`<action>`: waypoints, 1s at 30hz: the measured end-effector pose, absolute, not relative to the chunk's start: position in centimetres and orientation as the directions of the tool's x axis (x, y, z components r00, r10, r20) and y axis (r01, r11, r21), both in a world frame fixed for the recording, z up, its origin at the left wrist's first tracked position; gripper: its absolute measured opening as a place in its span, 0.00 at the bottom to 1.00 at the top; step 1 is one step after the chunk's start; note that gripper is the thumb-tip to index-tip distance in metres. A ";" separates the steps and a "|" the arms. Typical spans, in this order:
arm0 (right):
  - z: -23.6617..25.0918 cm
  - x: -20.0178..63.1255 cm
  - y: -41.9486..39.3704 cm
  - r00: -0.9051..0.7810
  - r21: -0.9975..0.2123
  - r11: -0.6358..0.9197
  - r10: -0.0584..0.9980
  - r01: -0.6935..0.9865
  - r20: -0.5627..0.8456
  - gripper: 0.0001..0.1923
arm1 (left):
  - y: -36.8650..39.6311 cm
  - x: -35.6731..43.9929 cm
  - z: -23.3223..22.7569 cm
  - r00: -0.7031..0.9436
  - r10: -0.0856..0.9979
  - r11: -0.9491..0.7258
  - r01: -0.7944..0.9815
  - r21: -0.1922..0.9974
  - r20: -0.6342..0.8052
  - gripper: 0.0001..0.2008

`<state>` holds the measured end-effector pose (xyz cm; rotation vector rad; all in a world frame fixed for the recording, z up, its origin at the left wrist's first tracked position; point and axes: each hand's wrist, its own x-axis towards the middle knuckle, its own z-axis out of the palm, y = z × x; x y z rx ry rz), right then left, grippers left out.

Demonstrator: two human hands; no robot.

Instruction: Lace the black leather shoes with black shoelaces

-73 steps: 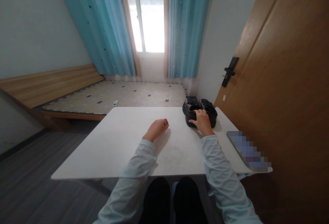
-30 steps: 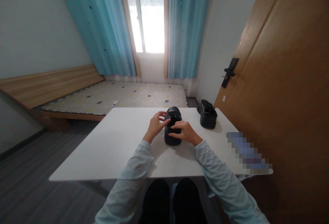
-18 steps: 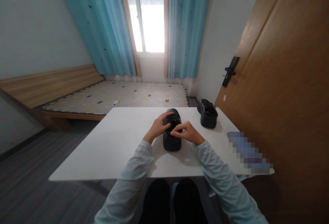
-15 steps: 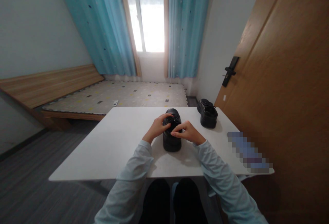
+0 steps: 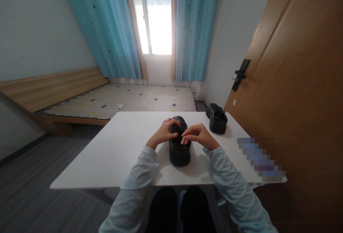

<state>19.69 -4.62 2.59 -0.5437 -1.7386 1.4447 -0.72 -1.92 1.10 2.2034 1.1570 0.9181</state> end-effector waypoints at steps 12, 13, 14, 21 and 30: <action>2.0 19.3 -3.2 -0.216 -0.805 0.571 0.816 0.158 0.536 0.09 | -1.9 -1.4 1.2 0.482 0.826 -0.530 0.490 0.692 0.291 0.18; 1.9 19.1 -3.3 -0.262 -0.752 0.623 0.778 0.213 0.571 0.10 | -1.9 -1.4 1.2 0.483 0.824 -0.534 0.488 0.691 0.295 0.18; 1.8 18.8 -3.4 -0.310 -0.694 0.672 0.738 0.258 0.599 0.11 | -1.9 -1.3 1.1 0.485 0.822 -0.538 0.487 0.688 0.299 0.18; 0.9 18.0 -3.3 -0.416 -0.440 0.804 0.587 0.400 0.694 0.02 | -1.6 -1.4 0.9 0.479 0.814 -0.553 0.464 0.692 0.330 0.15; 1.1 17.9 -3.5 -0.328 -0.586 0.738 0.675 0.336 0.662 0.06 | -1.4 -1.4 0.6 0.461 0.814 -0.553 0.430 0.714 0.353 0.15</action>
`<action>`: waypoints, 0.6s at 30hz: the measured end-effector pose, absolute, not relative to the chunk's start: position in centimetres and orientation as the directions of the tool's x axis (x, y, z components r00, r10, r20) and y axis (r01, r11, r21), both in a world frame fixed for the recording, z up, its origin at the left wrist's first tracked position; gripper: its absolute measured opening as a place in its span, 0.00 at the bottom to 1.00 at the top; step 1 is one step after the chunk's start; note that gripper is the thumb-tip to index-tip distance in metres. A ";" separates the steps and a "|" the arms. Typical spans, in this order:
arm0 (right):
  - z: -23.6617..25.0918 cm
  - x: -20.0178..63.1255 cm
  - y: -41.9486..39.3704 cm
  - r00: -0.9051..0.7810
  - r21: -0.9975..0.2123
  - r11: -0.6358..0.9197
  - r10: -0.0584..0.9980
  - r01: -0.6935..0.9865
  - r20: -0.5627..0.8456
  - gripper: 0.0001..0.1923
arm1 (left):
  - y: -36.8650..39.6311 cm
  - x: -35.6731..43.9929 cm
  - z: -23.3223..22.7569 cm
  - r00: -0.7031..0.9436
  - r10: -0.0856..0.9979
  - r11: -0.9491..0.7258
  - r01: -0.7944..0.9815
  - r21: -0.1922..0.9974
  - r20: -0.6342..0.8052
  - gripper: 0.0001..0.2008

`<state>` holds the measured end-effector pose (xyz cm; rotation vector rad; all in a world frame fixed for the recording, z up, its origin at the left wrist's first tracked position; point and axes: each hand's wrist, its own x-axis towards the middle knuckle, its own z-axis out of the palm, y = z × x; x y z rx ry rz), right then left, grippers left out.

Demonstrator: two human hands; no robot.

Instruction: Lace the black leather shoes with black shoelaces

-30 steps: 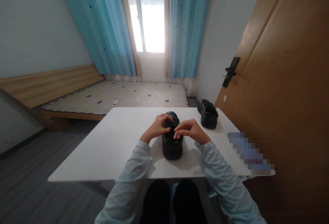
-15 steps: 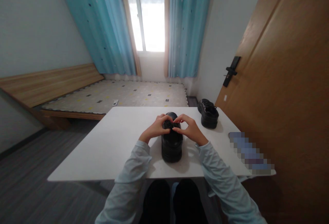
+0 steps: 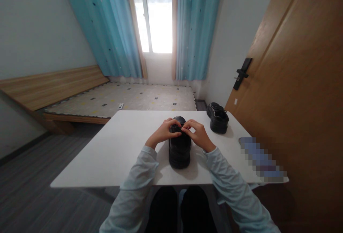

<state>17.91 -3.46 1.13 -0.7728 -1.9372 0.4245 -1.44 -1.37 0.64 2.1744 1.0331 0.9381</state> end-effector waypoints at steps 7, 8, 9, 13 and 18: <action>1.3 18.0 -3.6 -0.256 -0.681 0.676 0.737 0.282 0.625 0.07 | -1.0 -1.5 0.3 0.446 0.824 -0.539 0.429 0.725 0.349 0.16; 1.4 18.0 -3.6 -0.250 -0.696 0.664 0.748 0.275 0.615 0.07 | -1.0 -1.5 0.2 0.445 0.826 -0.537 0.432 0.725 0.346 0.16; 1.4 18.0 -3.5 -0.242 -0.711 0.651 0.759 0.267 0.605 0.08 | -1.0 -1.5 0.2 0.444 0.828 -0.534 0.434 0.725 0.343 0.16; 1.2 18.3 -3.3 -0.179 -0.771 0.596 0.803 0.224 0.569 0.10 | -1.1 -1.6 0.3 0.443 0.833 -0.522 0.435 0.734 0.331 0.16; 1.0 18.7 -2.8 -0.124 -0.823 0.547 0.837 0.155 0.533 0.12 | -1.3 -1.6 0.5 0.442 0.836 -0.519 0.441 0.732 0.325 0.15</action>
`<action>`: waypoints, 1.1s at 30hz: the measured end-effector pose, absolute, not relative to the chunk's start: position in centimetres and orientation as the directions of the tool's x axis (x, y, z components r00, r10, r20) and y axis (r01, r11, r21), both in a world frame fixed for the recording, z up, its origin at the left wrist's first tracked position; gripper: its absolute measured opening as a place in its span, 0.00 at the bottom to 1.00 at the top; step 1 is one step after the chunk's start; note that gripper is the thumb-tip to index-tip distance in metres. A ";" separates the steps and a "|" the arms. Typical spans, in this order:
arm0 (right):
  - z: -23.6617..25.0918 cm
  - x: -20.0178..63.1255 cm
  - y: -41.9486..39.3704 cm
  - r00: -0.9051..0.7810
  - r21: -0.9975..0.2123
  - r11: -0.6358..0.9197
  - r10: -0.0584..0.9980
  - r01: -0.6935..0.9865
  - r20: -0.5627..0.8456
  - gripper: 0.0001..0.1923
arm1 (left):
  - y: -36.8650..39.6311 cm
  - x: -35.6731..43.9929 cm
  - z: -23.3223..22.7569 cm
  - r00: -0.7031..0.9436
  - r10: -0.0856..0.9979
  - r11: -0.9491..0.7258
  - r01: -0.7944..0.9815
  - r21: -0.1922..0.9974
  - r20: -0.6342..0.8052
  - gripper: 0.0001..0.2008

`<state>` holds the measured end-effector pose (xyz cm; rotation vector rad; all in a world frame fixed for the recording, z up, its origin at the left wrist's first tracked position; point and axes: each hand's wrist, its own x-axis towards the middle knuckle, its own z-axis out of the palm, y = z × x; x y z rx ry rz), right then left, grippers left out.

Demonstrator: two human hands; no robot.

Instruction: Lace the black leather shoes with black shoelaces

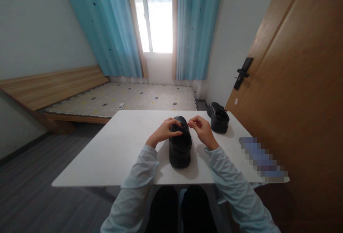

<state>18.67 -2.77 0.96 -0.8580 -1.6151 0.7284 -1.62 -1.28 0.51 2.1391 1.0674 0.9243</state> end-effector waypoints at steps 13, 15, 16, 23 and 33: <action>1.6 18.6 -3.1 -0.060 -0.837 0.548 0.835 -0.003 0.547 0.15 | -1.3 -1.8 0.6 0.456 0.829 -0.525 0.437 0.730 0.324 0.15; 1.6 18.6 -3.2 -0.057 -0.829 0.559 0.827 -0.026 0.560 0.14 | -1.3 -1.8 0.6 0.457 0.828 -0.527 0.439 0.728 0.324 0.15; 1.5 18.6 -3.2 -0.060 -0.824 0.566 0.822 -0.036 0.567 0.13 | -1.2 -1.8 0.6 0.458 0.828 -0.528 0.441 0.726 0.324 0.15; 1.8 19.5 -2.9 0.045 -0.785 0.595 0.801 -0.170 0.597 0.15 | -1.1 -2.0 0.4 0.460 0.829 -0.524 0.443 0.727 0.317 0.16; 1.9 20.0 -2.8 -0.126 -0.868 0.453 0.867 -0.204 0.482 0.16 | -1.5 -1.8 0.7 0.426 0.840 -0.512 0.419 0.750 0.336 0.13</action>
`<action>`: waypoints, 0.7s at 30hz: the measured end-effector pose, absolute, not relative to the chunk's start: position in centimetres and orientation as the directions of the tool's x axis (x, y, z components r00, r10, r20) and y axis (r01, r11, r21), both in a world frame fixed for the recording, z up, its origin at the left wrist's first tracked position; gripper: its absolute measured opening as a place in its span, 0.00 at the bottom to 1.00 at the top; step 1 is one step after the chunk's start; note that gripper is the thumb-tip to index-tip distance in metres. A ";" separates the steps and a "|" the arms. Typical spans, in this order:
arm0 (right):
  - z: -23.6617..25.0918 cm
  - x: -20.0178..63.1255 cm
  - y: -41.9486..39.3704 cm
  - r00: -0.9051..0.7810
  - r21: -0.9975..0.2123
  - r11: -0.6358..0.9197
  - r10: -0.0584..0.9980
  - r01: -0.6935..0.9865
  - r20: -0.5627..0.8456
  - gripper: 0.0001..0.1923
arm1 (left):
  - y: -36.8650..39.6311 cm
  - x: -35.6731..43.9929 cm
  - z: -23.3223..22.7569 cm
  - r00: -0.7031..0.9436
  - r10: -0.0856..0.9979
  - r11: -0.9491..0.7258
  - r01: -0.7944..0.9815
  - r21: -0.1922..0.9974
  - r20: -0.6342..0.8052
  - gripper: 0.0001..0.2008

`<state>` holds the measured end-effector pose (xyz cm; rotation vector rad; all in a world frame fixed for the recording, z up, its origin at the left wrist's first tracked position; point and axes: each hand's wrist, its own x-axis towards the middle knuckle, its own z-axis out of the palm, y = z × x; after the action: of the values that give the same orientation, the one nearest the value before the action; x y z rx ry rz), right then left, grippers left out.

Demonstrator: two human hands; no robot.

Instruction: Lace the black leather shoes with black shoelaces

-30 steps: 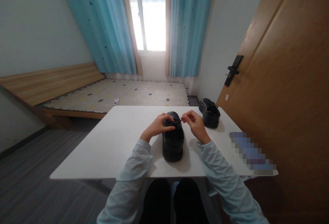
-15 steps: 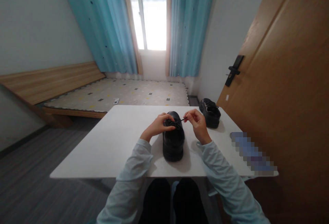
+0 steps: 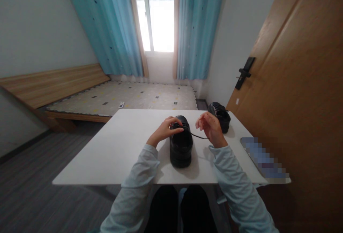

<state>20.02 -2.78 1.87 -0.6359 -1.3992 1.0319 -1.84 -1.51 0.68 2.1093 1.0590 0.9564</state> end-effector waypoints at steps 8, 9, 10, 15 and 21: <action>0.9 19.4 -2.2 -0.298 -0.893 0.429 0.877 0.134 0.376 0.12 | -1.6 -1.6 1.0 0.427 0.773 -0.616 0.332 0.714 0.469 0.07; 0.8 19.3 -2.2 -0.322 -0.876 0.453 0.864 0.165 0.386 0.12 | -1.6 -1.5 1.1 0.426 0.768 -0.624 0.327 0.710 0.479 0.06; 0.6 19.2 -2.2 -0.336 -0.855 0.481 0.851 0.195 0.403 0.11 | -1.6 -1.4 1.2 0.422 0.765 -0.630 0.327 0.705 0.487 0.05; 0.8 19.1 -2.5 -0.367 -0.746 0.586 0.801 0.317 0.473 0.07 | -1.7 -1.2 1.3 0.393 0.789 -0.604 0.354 0.714 0.472 0.03; 1.4 19.0 -3.0 -0.432 -0.689 0.640 0.757 0.339 0.491 0.08 | -1.6 -1.1 1.1 0.413 0.812 -0.549 0.296 0.782 0.414 0.06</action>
<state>18.96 -3.01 1.40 -0.8543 -2.0311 0.6402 -1.08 -1.64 1.14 2.0525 0.9359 1.0781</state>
